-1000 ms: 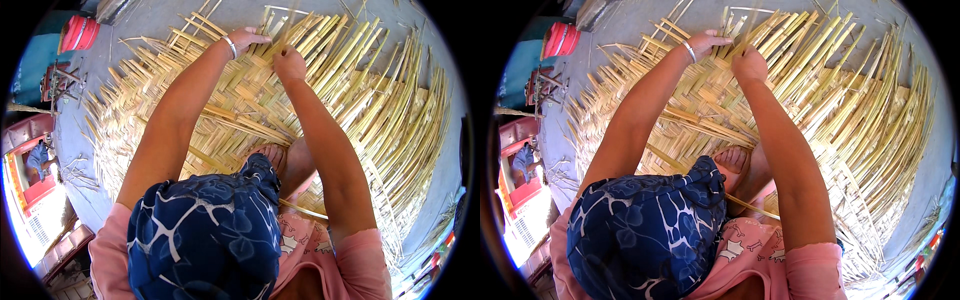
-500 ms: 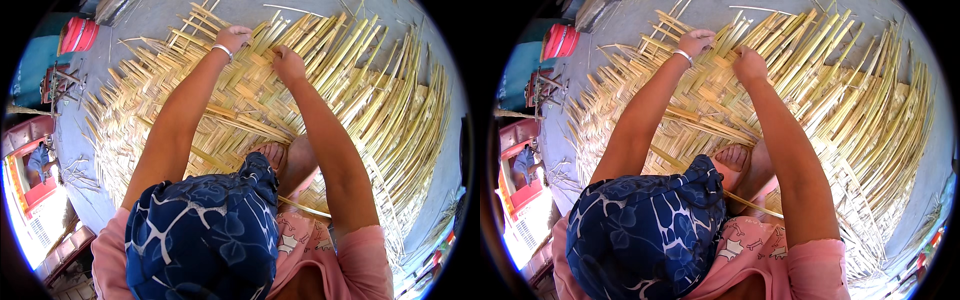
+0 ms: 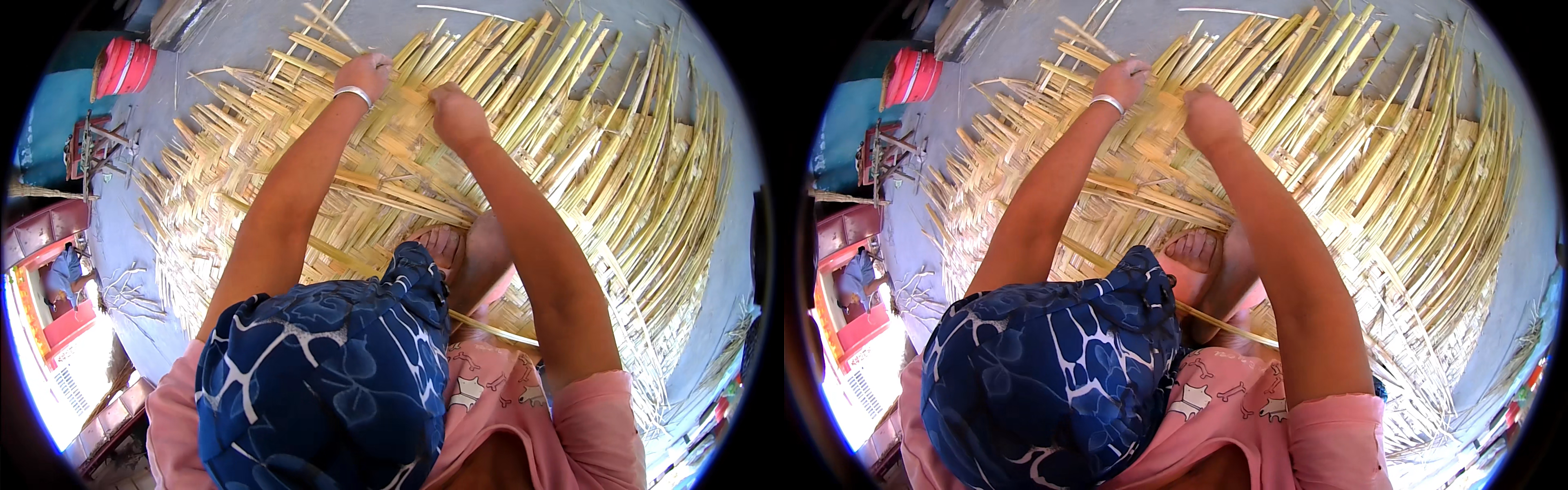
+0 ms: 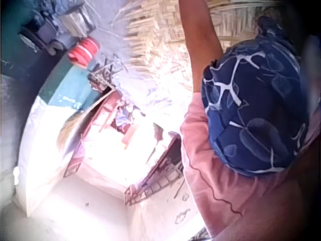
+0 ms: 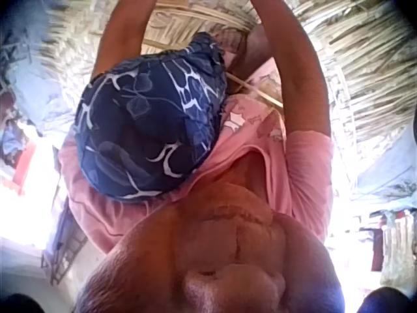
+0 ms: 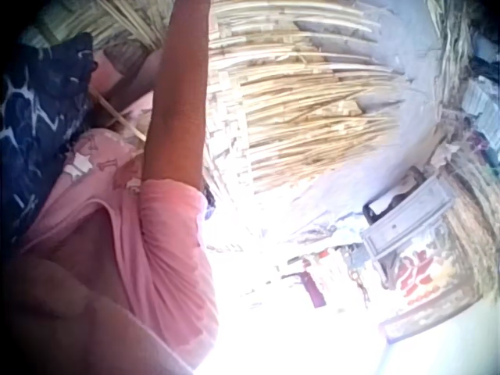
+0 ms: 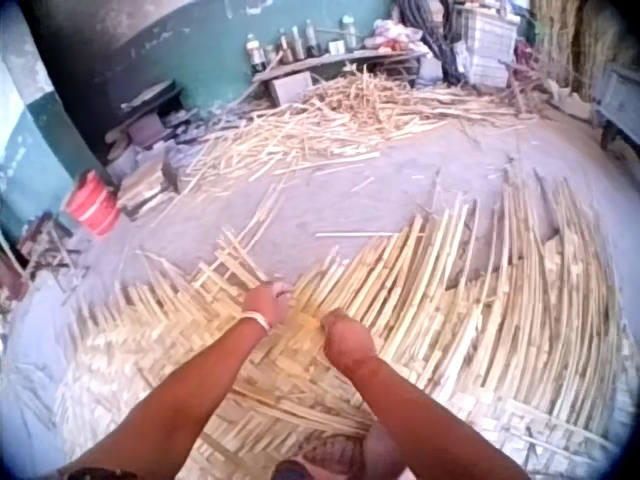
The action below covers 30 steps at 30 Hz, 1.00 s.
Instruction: The person sits on the floor and weaves thin dried palm leaves into a large flat mat or basket base. They interlace the leaves by hand, periodically adjusting the position of the mat and adding new leaves to continue the pattern.
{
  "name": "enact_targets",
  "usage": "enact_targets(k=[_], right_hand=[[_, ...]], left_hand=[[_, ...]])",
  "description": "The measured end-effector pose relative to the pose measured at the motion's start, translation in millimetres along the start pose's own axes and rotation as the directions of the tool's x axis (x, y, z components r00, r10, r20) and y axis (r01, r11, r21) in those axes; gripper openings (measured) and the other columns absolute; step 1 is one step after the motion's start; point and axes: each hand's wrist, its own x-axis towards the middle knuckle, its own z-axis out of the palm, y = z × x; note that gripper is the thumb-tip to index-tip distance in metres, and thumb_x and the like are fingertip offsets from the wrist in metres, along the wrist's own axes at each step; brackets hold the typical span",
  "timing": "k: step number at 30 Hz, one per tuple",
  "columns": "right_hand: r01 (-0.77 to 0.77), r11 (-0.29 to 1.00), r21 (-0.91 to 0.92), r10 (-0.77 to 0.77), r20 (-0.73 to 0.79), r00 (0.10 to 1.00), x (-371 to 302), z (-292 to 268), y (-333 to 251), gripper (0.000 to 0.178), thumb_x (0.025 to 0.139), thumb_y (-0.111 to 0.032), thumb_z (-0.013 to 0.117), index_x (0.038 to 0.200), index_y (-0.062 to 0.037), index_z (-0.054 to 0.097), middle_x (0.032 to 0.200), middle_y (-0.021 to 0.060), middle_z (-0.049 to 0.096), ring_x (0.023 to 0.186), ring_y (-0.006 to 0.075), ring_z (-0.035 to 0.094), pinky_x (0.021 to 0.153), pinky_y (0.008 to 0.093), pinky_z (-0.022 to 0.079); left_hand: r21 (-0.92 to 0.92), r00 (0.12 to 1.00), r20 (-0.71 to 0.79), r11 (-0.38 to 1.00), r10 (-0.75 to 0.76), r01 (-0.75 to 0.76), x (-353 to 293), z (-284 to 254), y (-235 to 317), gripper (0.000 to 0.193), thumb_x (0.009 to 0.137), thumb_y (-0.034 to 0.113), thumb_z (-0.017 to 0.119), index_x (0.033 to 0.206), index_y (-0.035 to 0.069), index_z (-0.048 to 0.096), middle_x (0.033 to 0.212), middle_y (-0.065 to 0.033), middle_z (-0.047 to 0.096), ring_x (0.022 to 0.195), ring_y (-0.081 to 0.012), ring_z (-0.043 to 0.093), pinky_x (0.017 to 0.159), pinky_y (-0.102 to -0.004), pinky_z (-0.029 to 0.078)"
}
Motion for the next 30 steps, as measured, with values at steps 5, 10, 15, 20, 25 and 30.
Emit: enact_targets(k=[5,10,15,20,25,30], right_hand=[[0.128,0.972,-0.198,-0.127,0.018,0.992,-33,-4,-16,0.024,0.08,-0.004,0.052,0.102,-0.0014,0.06,0.114,0.0151,0.055,0.104,0.033,0.055,0.091,0.0406,0.045],[0.247,0.967,0.064,-0.248,0.0,0.969,-78,-18,-10,0.03,0.082,-0.006,0.052,0.112,-0.0019,0.058,0.121,0.0173,0.054,0.108,0.0353,0.052,0.095,0.0413,0.042],[-0.023,0.93,0.368,0.111,-0.22,0.969,-179,-72,24,0.031,0.084,-0.008,0.057,0.114,-0.0026,0.058,0.117,0.0194,0.058,0.111,0.0353,0.054,0.096,0.0385,0.042],[-0.422,0.906,0.04,0.39,-0.469,0.792,-308,-110,118,0.035,0.085,-0.012,0.056,0.118,-0.0011,0.054,0.119,0.0193,0.056,0.111,0.0368,0.052,0.095,0.0431,0.042],[-0.727,0.679,-0.101,0.631,-0.426,0.648,-414,-104,153,0.039,0.084,-0.023,0.056,0.115,-0.0007,0.054,0.122,0.0203,0.053,0.113,0.0381,0.049,0.096,0.0458,0.041],[-0.696,0.698,-0.168,0.704,-0.021,0.71,-416,-134,111,0.034,0.084,-0.029,0.057,0.105,-0.002,0.062,0.101,0.0176,0.064,0.098,0.0365,0.059,0.091,0.0463,0.044]], left_hand=[[-0.314,0.973,-0.229,0.944,0.031,-0.104,-17,13,-20,0.037,0.083,0.02,0.057,0.119,0.01,0.059,0.115,-0.0173,0.061,0.108,-0.0334,0.056,0.093,-0.0384,0.043],[0.039,0.912,-0.373,0.985,0.171,-0.169,-64,26,24,0.054,0.084,0.028,0.059,0.133,0.011,0.046,0.138,-0.0189,0.041,0.129,-0.0329,0.036,0.106,-0.045,0.028],[0.289,0.924,0.036,0.882,0.38,-0.373,-69,38,29,0.05,0.087,0.034,0.056,0.133,0.015,0.048,0.142,-0.016,0.036,0.132,-0.0317,0.033,0.107,-0.0476,0.025],[0.423,0.841,0.154,0.734,0.519,-0.531,-54,39,7,0.044,0.091,0.034,0.051,0.129,0.013,0.051,0.136,-0.0189,0.044,0.125,-0.0344,0.042,0.101,-0.0417,0.037],[0.387,0.746,0.486,0.654,0.455,-0.651,-50,8,30,0.045,0.094,0.034,0.045,0.13,0.008,0.047,0.133,-0.0222,0.045,0.124,-0.0365,0.042,0.104,-0.0392,0.034],[0.303,0.323,0.946,0.28,0.024,-0.911,-46,-42,142,0.04,0.095,0.032,0.044,0.119,0.002,0.054,0.114,-0.0243,0.057,0.104,-0.0381,0.055,0.096,-0.0393,0.042]])
